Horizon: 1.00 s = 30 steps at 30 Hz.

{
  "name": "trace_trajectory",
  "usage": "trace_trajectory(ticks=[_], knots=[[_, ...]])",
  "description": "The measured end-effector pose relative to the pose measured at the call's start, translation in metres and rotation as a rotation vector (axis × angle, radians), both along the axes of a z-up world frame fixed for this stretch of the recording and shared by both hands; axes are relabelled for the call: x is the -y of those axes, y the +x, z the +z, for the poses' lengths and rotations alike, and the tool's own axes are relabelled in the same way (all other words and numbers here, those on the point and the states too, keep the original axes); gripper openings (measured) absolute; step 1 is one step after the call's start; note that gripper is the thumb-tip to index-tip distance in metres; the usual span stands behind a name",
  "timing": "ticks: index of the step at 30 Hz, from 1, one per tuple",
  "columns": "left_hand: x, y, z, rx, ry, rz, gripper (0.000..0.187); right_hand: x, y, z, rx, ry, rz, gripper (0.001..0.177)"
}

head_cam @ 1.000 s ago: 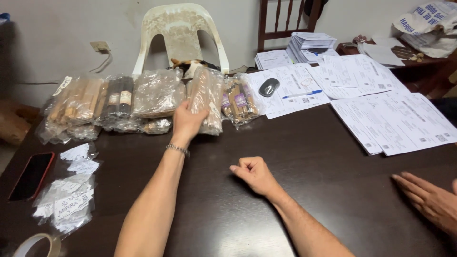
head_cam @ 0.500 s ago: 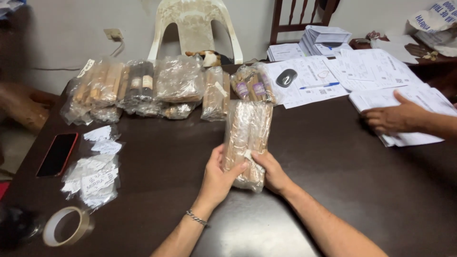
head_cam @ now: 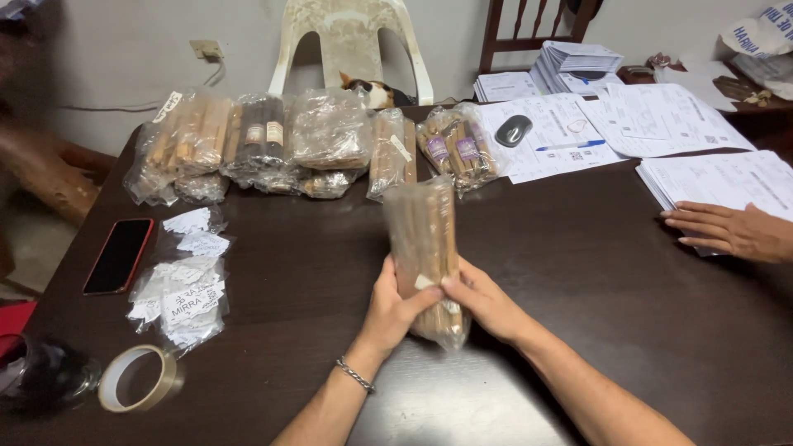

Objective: The person unwraps a bundle of wooden sticks, arranges several bundles on a desk, and then prepares a row of paper labels by sticking them onto a length of clear adhesive tape applied to the desk surface.

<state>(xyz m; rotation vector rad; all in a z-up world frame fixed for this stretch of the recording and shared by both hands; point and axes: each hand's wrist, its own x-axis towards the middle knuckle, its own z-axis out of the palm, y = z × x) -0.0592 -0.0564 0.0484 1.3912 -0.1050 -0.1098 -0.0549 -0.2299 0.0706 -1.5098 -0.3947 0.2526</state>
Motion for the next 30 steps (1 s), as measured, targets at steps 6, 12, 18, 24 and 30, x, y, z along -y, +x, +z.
trace_trajectory(ticks=[6, 12, 18, 24, 30], knots=[[-0.01, -0.008, 0.017, -0.146, -0.611, -0.046, 0.05, 0.006, -0.039, 0.046, 0.1, -0.128, 0.17, 0.084], [-0.009, 0.002, 0.028, -0.385, -0.69, 0.463, 0.036, 0.031, -0.073, 0.02, -0.265, 0.039, 0.093, 0.057], [-0.012, -0.006, 0.066, -0.43, -0.794, 0.593, 0.043, 0.059, -0.087, -0.046, -0.424, 0.475, -0.097, 0.079], [-0.004, -0.012, 0.066, -0.379, -0.882, 0.459, 0.047, 0.028, -0.088, 0.018, -0.343, 0.221, -0.207, 0.09], [-0.021, -0.001, 0.05, -0.343, -0.901, 0.516, 0.041, 0.049, -0.052, 0.005, -0.127, -0.121, -0.402, 0.026]])
